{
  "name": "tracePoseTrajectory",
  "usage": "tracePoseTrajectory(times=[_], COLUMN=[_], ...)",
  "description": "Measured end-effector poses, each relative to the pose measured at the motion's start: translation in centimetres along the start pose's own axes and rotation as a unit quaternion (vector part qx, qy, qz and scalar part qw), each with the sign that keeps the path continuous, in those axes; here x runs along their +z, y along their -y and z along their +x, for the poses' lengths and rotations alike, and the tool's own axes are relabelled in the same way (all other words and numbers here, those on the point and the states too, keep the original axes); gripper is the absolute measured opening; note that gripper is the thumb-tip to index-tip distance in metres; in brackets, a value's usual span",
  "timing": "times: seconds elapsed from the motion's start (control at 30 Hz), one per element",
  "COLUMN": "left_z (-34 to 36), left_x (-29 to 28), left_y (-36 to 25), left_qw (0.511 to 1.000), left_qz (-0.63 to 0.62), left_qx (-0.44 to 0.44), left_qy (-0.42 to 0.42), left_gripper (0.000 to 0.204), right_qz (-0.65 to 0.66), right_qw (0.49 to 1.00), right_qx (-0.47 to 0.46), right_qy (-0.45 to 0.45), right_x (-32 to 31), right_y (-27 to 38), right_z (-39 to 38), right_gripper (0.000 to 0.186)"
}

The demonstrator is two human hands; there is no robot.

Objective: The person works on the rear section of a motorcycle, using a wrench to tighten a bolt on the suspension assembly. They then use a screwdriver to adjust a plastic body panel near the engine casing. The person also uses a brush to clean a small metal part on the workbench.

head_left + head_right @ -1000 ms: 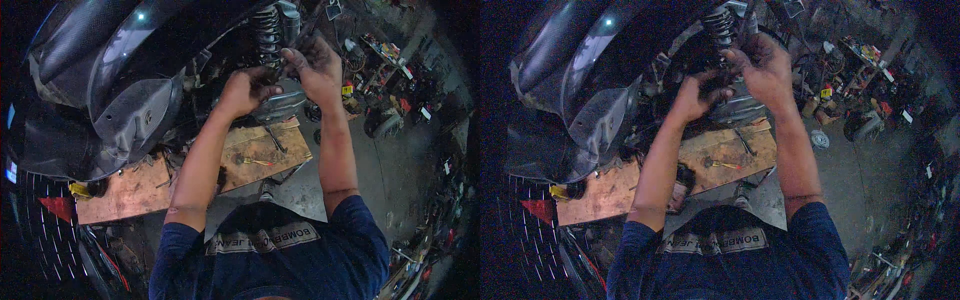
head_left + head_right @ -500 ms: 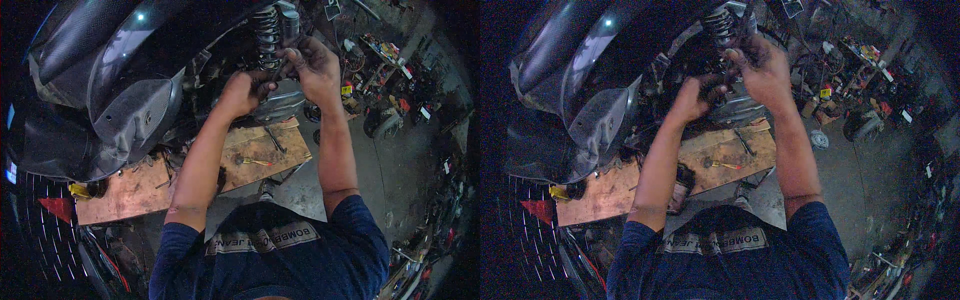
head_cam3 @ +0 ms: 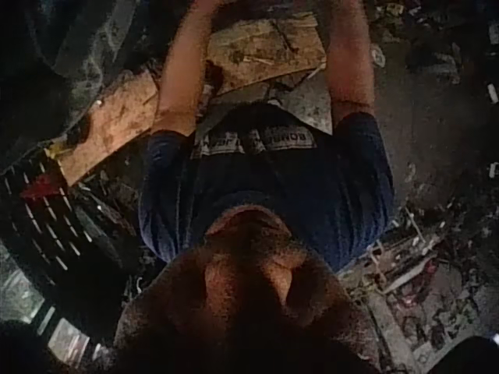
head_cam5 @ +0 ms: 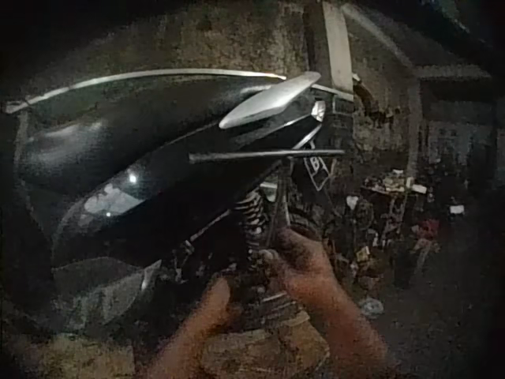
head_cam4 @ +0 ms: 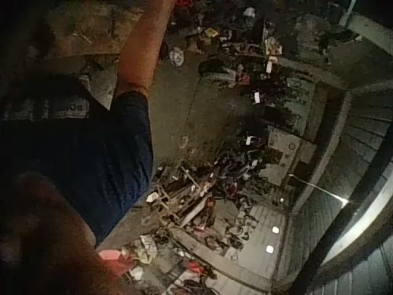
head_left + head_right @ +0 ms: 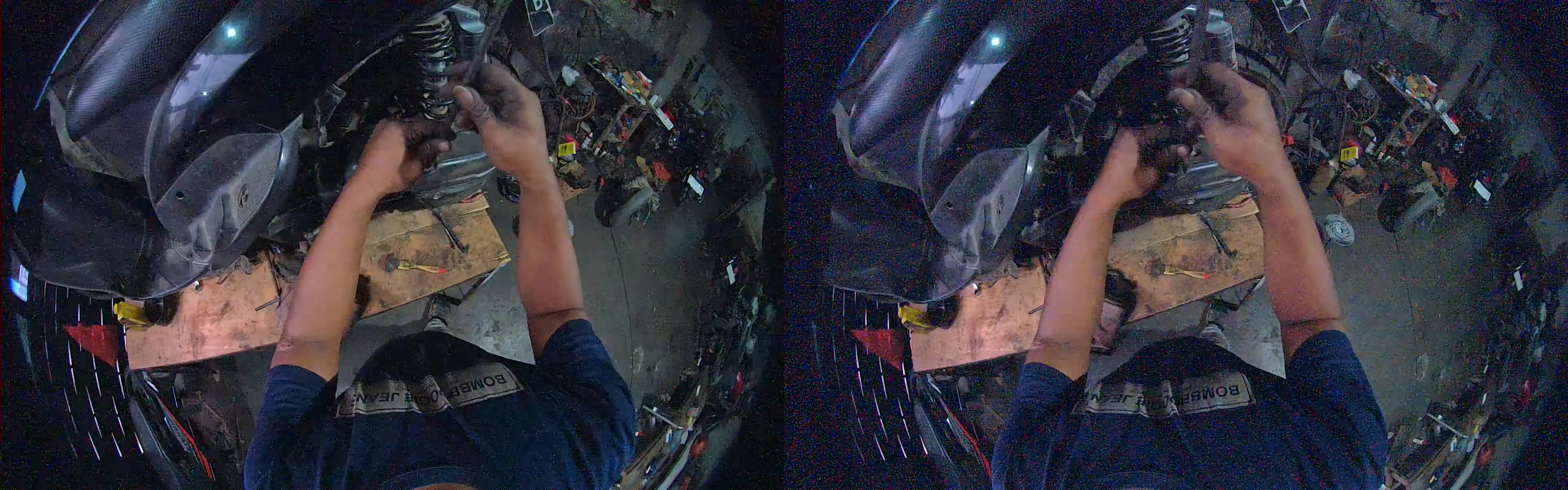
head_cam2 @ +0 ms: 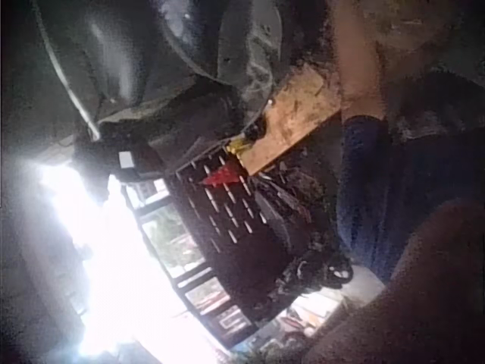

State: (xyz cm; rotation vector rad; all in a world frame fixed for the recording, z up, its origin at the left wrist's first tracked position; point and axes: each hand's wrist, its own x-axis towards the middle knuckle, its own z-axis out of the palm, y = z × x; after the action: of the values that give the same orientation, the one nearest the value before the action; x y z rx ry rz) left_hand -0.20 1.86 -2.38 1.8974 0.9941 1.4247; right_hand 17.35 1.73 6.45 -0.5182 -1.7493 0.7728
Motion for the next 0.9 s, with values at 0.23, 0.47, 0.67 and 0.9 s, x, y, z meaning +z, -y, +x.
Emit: tracePoseTrajectory(times=[0.23, 0.47, 0.67, 0.9], left_z=[-0.5, 0.6, -0.2, -0.4], left_x=[-0.3, 0.7, 0.2, 0.1], left_y=[-2.4, -1.3, 0.2, -3.0], left_qw=[0.979, 0.817, 0.995, 0.987], left_qz=[0.197, -0.527, 0.09, 0.162], left_qx=[-0.024, -0.226, -0.034, -0.01], left_qy=[0.037, -0.062, -0.017, -0.004], left_gripper=[0.029, 0.032, 0.02, 0.021], right_qz=[-0.159, -0.137, -0.091, -0.045], right_qw=[0.985, 0.989, 0.99, 0.998], right_qx=[-0.065, -0.035, -0.054, -0.036], right_qy=[-0.028, -0.045, -0.093, -0.013], right_x=[-0.1, -0.2, 1.0, 0.2], right_y=[-1.5, -0.9, -0.7, -1.0], right_z=[0.1, -0.5, -0.5, -0.8], right_gripper=[0.018, 0.023, 0.025, 0.018])
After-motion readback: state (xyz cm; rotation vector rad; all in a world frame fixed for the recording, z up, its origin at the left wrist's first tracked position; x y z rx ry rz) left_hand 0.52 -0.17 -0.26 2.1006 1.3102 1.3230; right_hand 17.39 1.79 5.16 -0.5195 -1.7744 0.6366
